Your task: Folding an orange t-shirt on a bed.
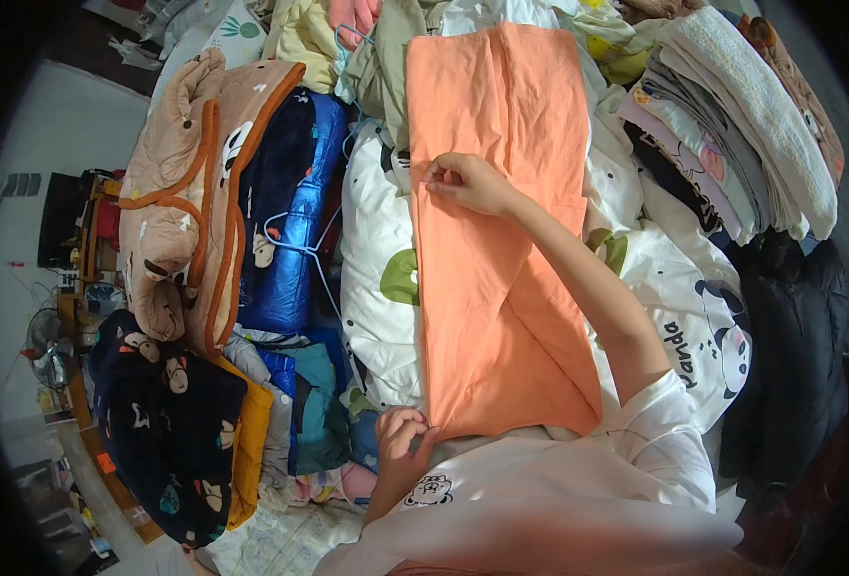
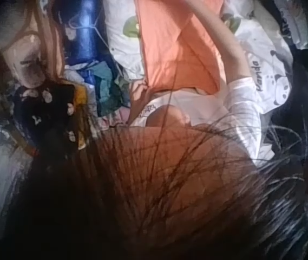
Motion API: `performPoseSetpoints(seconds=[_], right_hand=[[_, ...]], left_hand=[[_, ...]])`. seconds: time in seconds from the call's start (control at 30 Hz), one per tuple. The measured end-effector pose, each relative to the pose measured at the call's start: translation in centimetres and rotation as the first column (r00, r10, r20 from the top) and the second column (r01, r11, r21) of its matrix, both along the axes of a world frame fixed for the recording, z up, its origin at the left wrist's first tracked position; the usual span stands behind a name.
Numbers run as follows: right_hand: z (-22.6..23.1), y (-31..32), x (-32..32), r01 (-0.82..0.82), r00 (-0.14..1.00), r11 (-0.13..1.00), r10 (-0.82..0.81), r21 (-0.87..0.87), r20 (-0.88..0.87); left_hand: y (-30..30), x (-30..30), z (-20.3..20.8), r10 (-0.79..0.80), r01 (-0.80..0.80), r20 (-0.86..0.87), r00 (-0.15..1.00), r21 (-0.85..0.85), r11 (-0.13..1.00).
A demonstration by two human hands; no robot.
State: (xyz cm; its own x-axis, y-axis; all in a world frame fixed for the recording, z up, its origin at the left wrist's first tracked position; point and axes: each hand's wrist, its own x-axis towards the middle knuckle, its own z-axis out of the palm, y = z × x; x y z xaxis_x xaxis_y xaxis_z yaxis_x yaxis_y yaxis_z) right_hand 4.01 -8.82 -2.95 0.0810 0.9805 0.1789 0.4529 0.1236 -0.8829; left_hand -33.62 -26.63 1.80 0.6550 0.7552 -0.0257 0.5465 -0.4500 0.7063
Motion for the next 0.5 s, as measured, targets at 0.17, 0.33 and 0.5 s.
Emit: performPoseSetpoints(seconds=[0.17,0.33,0.5], right_hand=[[2.0,-3.2,-0.3,0.095,0.992,0.989,-0.103,0.113,0.067],[2.1,-12.2,0.1,0.038,0.890,0.897,-0.231,0.440,0.393],[2.2,-21.2,-1.6,-0.345,0.646,0.914,0.065,0.215,0.761]], left_hand=[[-0.2,-0.2,0.2,0.075,-0.076,0.019,0.997,0.004,0.997],[2.2,2.4,1.1,0.121,-0.156,0.240,0.963,0.132,0.979],[9.5,11.4,3.7,-0.345,0.370,-0.158,0.925,0.578,0.727]])
